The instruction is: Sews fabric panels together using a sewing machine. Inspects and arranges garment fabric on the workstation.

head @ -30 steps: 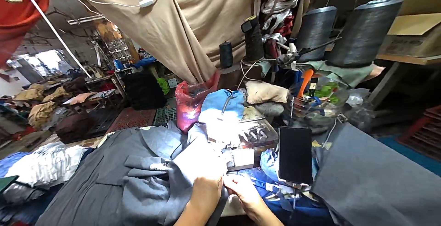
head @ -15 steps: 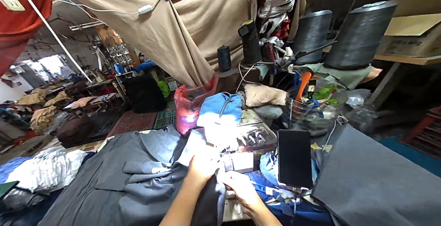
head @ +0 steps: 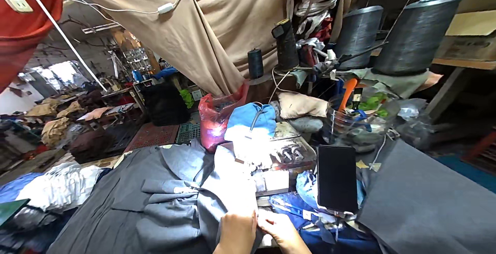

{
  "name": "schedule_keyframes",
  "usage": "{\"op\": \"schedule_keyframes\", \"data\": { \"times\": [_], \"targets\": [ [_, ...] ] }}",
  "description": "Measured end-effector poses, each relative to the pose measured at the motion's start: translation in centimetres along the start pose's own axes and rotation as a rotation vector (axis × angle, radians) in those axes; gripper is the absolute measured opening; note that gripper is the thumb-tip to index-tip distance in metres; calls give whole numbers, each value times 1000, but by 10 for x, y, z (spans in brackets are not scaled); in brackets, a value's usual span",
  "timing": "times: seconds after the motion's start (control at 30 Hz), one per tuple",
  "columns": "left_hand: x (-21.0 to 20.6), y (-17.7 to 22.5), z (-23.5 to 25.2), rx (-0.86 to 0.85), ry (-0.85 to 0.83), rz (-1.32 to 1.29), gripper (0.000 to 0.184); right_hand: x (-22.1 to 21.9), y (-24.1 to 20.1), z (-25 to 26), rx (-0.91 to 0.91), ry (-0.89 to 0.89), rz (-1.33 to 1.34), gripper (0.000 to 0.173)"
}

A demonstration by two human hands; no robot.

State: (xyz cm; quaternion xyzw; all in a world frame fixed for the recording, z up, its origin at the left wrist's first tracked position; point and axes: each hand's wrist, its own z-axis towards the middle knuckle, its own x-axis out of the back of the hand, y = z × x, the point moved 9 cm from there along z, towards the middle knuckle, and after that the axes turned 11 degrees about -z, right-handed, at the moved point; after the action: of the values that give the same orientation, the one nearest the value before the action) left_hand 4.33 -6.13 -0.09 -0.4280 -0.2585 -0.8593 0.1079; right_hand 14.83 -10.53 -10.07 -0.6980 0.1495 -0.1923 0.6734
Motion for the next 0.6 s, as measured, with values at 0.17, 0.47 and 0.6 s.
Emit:
{"op": "schedule_keyframes", "data": {
  "times": [0.17, 0.47, 0.6],
  "targets": [
    [-3, -10, 39, 96, -28, -3, 23, 3, -9, 21, 5, 63, 1, 16],
    [-20, -46, 82, 378, -251, -245, 35, 16, -23, 41, 14, 185, -104, 14],
    [5, -50, 44, 259, -52, -232, 29, 20, -14, 7, 80, 193, -144, 10]
  ]
}}
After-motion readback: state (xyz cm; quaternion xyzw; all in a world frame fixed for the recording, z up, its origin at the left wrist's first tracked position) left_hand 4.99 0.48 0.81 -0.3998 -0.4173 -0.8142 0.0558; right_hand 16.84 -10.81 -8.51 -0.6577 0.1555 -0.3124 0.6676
